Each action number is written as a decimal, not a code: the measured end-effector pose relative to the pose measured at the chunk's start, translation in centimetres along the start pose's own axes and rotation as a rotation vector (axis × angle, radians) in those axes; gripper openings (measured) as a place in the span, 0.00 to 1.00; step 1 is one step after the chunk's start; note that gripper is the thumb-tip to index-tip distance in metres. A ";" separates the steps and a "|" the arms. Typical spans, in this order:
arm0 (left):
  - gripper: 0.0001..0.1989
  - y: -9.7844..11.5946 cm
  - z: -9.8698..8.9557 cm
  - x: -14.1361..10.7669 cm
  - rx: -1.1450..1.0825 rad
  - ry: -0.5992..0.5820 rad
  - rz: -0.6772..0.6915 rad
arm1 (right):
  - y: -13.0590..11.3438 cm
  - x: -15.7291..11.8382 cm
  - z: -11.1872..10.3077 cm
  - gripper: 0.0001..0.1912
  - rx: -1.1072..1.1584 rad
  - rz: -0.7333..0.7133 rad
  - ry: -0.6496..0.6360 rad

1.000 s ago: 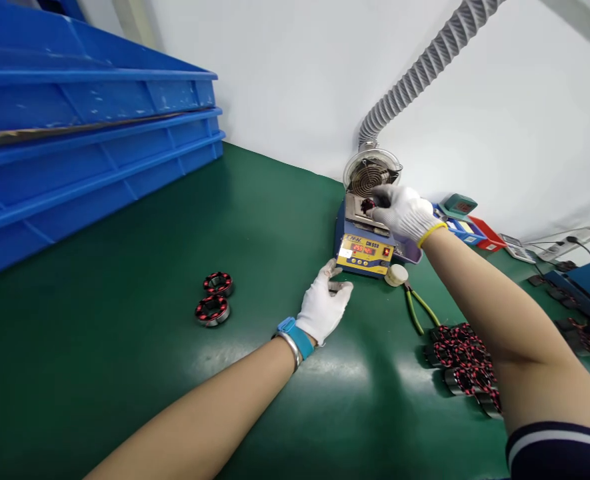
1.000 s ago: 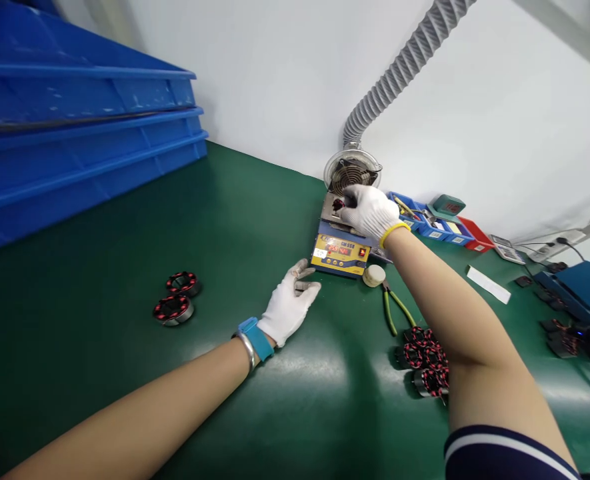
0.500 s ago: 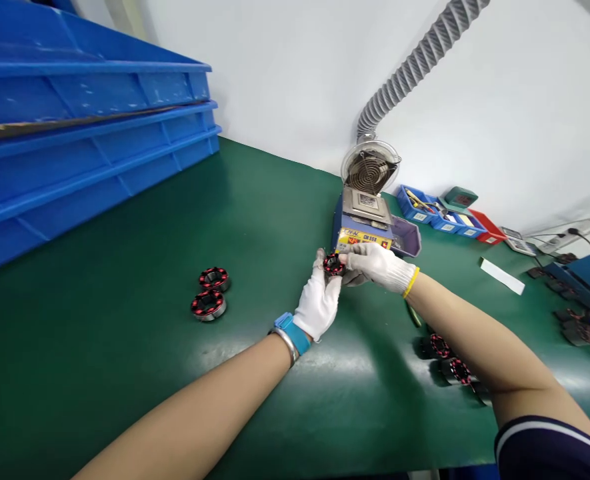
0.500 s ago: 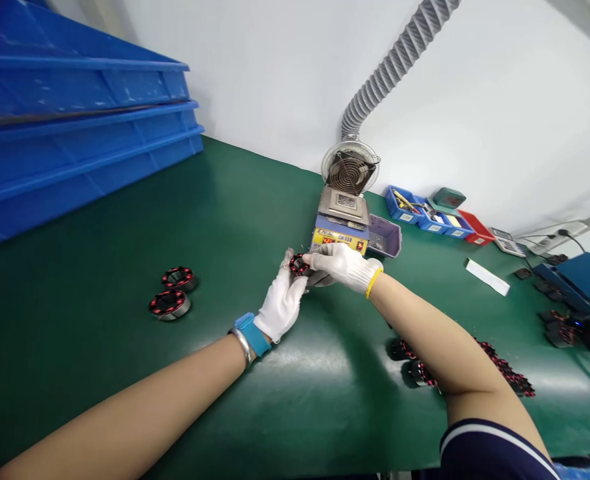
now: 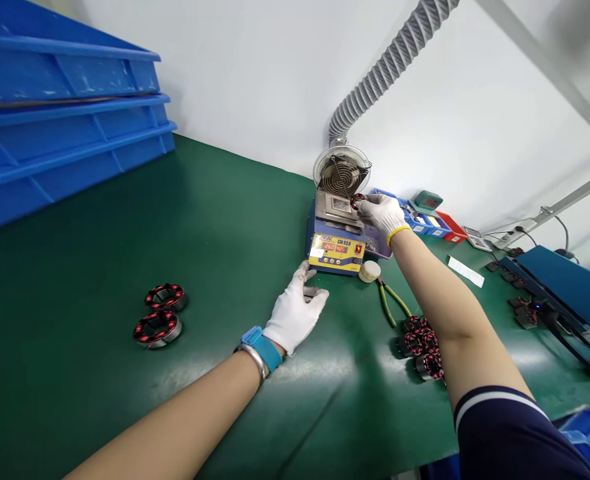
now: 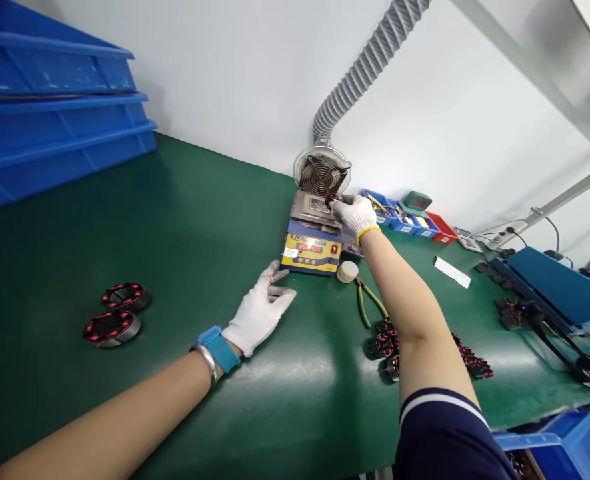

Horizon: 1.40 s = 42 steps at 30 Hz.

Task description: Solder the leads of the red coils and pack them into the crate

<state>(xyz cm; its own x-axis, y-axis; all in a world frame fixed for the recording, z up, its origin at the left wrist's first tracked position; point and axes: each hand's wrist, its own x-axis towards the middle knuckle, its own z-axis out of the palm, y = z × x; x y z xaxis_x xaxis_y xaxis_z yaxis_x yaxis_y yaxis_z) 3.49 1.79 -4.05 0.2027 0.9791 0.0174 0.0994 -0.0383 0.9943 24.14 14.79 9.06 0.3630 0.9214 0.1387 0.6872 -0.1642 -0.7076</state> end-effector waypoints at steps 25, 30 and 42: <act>0.34 -0.3 0.0 0.1 -0.005 -0.015 0.001 | 1.9 2.5 1.0 0.17 -0.275 -0.118 0.089; 0.33 -0.2 0.0 0.0 -0.004 -0.015 -0.009 | 1.8 2.6 1.0 0.17 -0.278 -0.122 0.100; 0.33 -0.2 0.0 0.0 -0.003 -0.022 -0.010 | 1.7 2.0 0.0 0.19 -0.159 -0.128 0.146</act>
<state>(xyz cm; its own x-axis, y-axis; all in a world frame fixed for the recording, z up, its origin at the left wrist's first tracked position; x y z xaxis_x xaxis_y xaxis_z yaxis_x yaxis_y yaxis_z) 3.51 1.82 -4.26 0.2228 0.9748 0.0053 0.0989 -0.0280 0.9947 26.04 16.39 8.16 0.3460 0.8795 0.3268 0.8196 -0.1137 -0.5616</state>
